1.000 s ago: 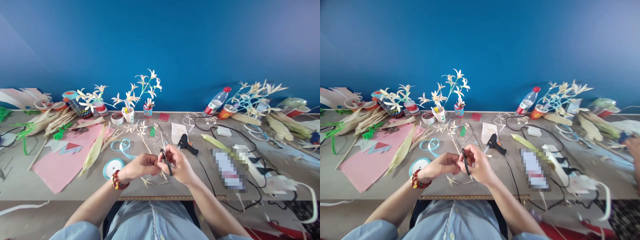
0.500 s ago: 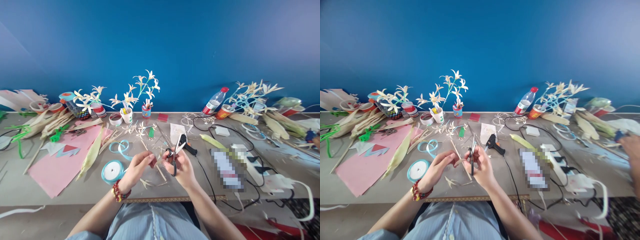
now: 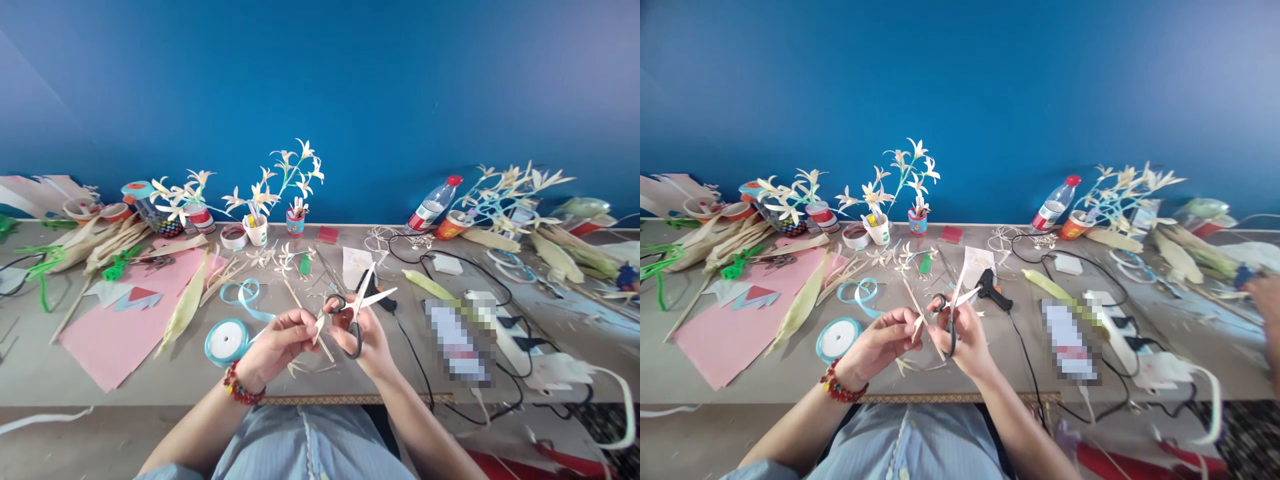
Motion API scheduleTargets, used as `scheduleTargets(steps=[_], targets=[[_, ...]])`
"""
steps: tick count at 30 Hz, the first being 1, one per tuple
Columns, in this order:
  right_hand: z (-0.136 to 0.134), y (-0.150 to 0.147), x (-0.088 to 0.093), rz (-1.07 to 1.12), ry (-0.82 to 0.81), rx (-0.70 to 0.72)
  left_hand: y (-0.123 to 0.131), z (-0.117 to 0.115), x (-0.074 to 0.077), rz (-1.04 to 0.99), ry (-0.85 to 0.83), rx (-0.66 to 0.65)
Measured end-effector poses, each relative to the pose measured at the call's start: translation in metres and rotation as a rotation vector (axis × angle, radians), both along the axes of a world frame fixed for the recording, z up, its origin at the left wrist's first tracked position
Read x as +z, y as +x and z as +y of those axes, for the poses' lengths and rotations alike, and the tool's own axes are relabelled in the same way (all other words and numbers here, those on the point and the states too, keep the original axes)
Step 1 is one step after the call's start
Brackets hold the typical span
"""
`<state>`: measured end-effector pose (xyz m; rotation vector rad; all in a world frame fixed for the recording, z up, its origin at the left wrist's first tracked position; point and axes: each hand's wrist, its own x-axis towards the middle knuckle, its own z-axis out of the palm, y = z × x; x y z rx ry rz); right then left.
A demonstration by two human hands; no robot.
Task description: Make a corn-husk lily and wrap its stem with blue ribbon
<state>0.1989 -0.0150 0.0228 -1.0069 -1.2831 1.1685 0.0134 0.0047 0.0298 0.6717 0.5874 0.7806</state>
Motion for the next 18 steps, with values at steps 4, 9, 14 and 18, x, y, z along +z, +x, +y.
scheduleTargets(steps=[4, 9, 14, 18], targets=[[-0.012, 0.002, -0.016, -0.032, -0.103, 0.051, 0.002, -0.002, 0.004, 0.081, 0.122, 0.184], [-0.028, 0.001, -0.032, -0.129, -0.162, 0.146, 0.006, 0.0, 0.004, 0.046, 0.092, 0.236], [-0.032, -0.001, -0.03, -0.249, -0.192, 0.214, 0.011, 0.0, 0.001, 0.081, 0.077, 0.316], [-0.033, -0.002, -0.029, -0.287, -0.202, 0.229, 0.012, -0.002, 0.001, 0.088, 0.131, 0.347]])
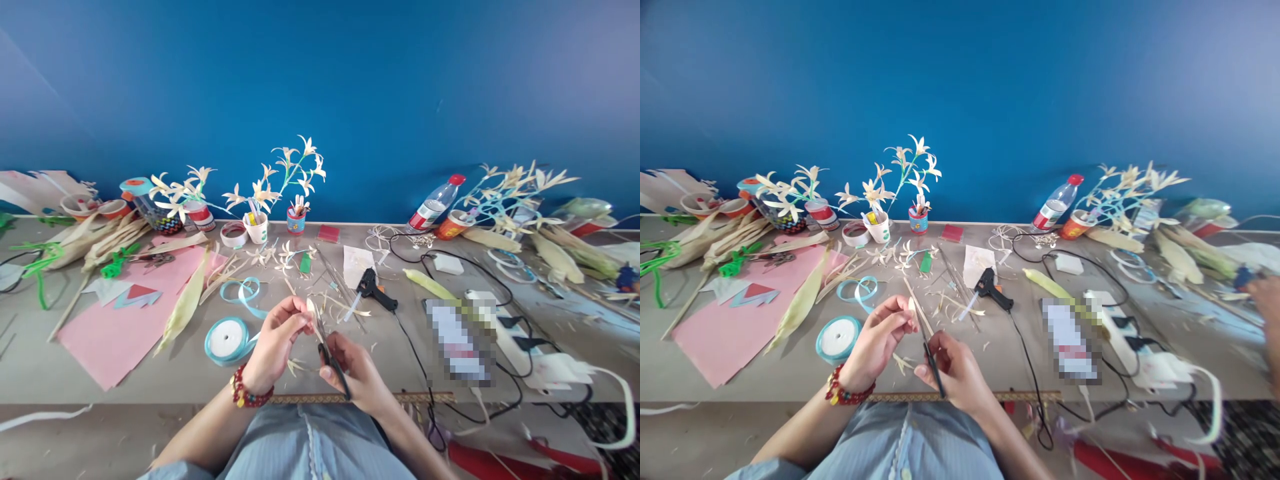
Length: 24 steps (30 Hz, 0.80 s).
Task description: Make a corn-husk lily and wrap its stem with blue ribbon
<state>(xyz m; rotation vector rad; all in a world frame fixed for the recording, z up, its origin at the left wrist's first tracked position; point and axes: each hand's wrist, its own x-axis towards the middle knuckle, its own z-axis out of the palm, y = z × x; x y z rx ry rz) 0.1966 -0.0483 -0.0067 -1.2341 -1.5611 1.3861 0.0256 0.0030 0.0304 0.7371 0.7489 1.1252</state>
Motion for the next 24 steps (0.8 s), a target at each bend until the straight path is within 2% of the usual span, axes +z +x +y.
scheduleTargets(steps=[8, 15, 24], targets=[[0.0024, 0.0002, 0.0032, 0.057, -0.035, 0.002, 0.0001, -0.0033, 0.0054, 0.127, 0.191, 0.058], [0.0025, -0.001, 0.0079, 0.084, -0.059, -0.001, 0.0009, -0.0029, 0.0036, 0.203, 0.23, 0.085], [0.0026, 0.0, 0.0052, 0.047, -0.034, -0.012, 0.0028, -0.0035, 0.0057, 0.167, 0.217, 0.071]])
